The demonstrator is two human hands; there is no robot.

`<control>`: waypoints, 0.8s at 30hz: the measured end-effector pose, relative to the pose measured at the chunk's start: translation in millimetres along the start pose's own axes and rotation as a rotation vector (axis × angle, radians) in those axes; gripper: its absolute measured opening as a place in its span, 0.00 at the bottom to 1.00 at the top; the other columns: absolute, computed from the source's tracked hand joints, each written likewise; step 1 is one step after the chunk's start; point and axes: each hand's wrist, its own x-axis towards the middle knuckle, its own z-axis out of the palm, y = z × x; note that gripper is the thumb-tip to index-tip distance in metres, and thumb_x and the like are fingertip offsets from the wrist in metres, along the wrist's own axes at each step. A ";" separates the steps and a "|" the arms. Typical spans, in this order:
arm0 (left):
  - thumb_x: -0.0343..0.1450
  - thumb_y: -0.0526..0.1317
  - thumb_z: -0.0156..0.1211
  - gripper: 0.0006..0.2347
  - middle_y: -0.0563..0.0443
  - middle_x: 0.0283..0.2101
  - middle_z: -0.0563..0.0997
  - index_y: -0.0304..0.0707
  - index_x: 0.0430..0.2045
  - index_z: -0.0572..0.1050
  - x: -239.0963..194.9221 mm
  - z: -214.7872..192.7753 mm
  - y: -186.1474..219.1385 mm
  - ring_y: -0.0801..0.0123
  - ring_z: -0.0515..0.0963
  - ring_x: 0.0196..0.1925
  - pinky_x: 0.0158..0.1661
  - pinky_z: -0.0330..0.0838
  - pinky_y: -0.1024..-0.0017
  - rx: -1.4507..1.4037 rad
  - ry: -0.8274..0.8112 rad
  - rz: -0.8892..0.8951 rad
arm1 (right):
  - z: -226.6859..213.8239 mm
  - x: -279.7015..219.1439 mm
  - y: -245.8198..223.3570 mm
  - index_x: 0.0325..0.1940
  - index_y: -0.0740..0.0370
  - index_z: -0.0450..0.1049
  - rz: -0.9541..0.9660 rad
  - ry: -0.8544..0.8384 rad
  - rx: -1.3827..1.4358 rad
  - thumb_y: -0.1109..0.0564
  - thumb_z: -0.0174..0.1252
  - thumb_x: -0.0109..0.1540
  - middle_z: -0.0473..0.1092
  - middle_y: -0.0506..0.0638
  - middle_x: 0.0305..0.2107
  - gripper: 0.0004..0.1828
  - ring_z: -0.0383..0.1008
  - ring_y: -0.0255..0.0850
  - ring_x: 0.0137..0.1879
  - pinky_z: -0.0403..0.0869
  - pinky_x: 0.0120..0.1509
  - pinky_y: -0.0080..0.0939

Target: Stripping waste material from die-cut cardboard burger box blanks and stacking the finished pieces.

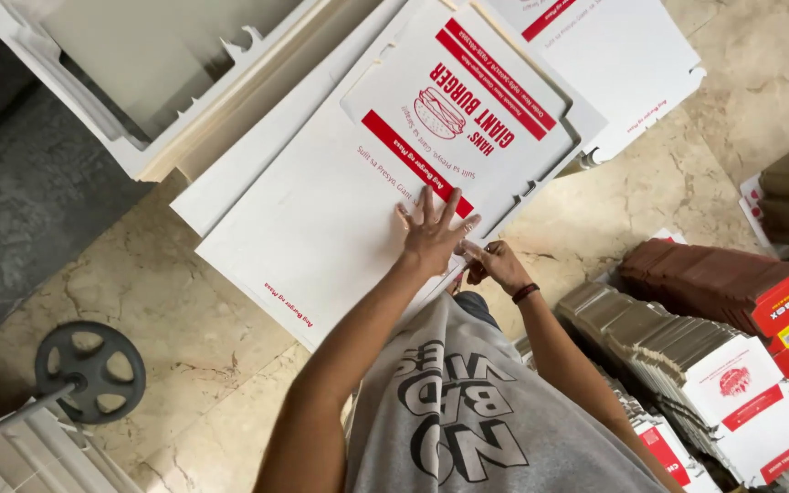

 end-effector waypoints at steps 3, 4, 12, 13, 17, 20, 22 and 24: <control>0.65 0.27 0.64 0.44 0.39 0.79 0.31 0.72 0.74 0.49 1.2 3.4 6.7 0.25 0.33 0.77 0.60 0.43 0.15 0.035 0.020 -0.071 | 1.8 8.3 14.9 0.07 0.66 0.73 -0.105 0.025 -0.057 0.46 0.62 0.66 0.70 0.61 0.08 0.35 0.75 0.47 0.15 0.74 0.27 0.37; 0.65 0.27 0.64 0.44 0.39 0.79 0.31 0.72 0.74 0.49 0.1 1.8 6.5 0.25 0.33 0.77 0.60 0.43 0.15 0.032 0.022 -0.079 | 4.9 7.7 9.0 0.07 0.66 0.73 -0.107 0.017 -0.059 0.46 0.62 0.66 0.70 0.61 0.08 0.35 0.75 0.47 0.15 0.74 0.27 0.37; 0.69 0.33 0.65 0.40 0.43 0.80 0.31 0.71 0.74 0.51 11.4 12.3 -21.4 0.30 0.30 0.78 0.60 0.41 0.15 -0.049 -0.020 -0.020 | 11.2 -4.2 -20.0 0.20 0.78 0.74 0.093 0.140 0.048 0.43 0.67 0.62 0.71 0.69 0.13 0.33 0.79 0.55 0.21 0.81 0.30 0.54; 0.69 0.33 0.65 0.40 0.43 0.80 0.31 0.71 0.74 0.51 -4.2 5.3 -21.0 0.30 0.30 0.78 0.60 0.41 0.15 -0.045 -0.007 -0.032 | 13.3 -1.3 -18.4 0.20 0.78 0.74 0.079 0.131 0.043 0.43 0.67 0.62 0.71 0.69 0.13 0.33 0.79 0.55 0.21 0.81 0.30 0.54; 0.69 0.50 0.67 0.40 0.38 0.79 0.30 0.68 0.75 0.47 -45.3 4.8 -6.6 0.22 0.32 0.76 0.57 0.40 0.10 -0.142 0.055 -0.245 | 26.8 -8.5 -28.0 0.27 0.80 0.75 0.120 0.178 -0.322 0.40 0.63 0.60 0.73 0.72 0.19 0.32 0.79 0.62 0.30 0.79 0.33 0.58; 0.71 0.59 0.56 0.37 0.37 0.79 0.28 0.69 0.75 0.45 -43.9 18.5 3.1 0.21 0.29 0.75 0.55 0.39 0.09 -0.191 0.085 -0.341 | 30.3 -3.4 -39.4 0.36 0.78 0.78 0.064 0.138 -0.675 0.37 0.57 0.59 0.75 0.73 0.30 0.34 0.79 0.68 0.45 0.77 0.47 0.65; 0.72 0.66 0.46 0.35 0.36 0.78 0.27 0.69 0.75 0.44 -41.1 21.5 8.6 0.21 0.28 0.75 0.55 0.39 0.09 -0.213 0.104 -0.375 | 27.5 1.5 -36.0 0.40 0.75 0.79 0.068 0.101 -0.827 0.37 0.54 0.60 0.77 0.71 0.35 0.33 0.79 0.66 0.50 0.77 0.53 0.65; 0.74 0.60 0.50 0.33 0.40 0.78 0.24 0.71 0.75 0.43 -43.2 18.1 10.4 0.21 0.24 0.74 0.55 0.35 0.08 -0.238 0.091 -0.385 | 26.5 3.8 -28.3 0.36 0.74 0.80 0.033 0.080 -0.735 0.33 0.49 0.62 0.77 0.69 0.30 0.37 0.78 0.67 0.48 0.74 0.50 0.69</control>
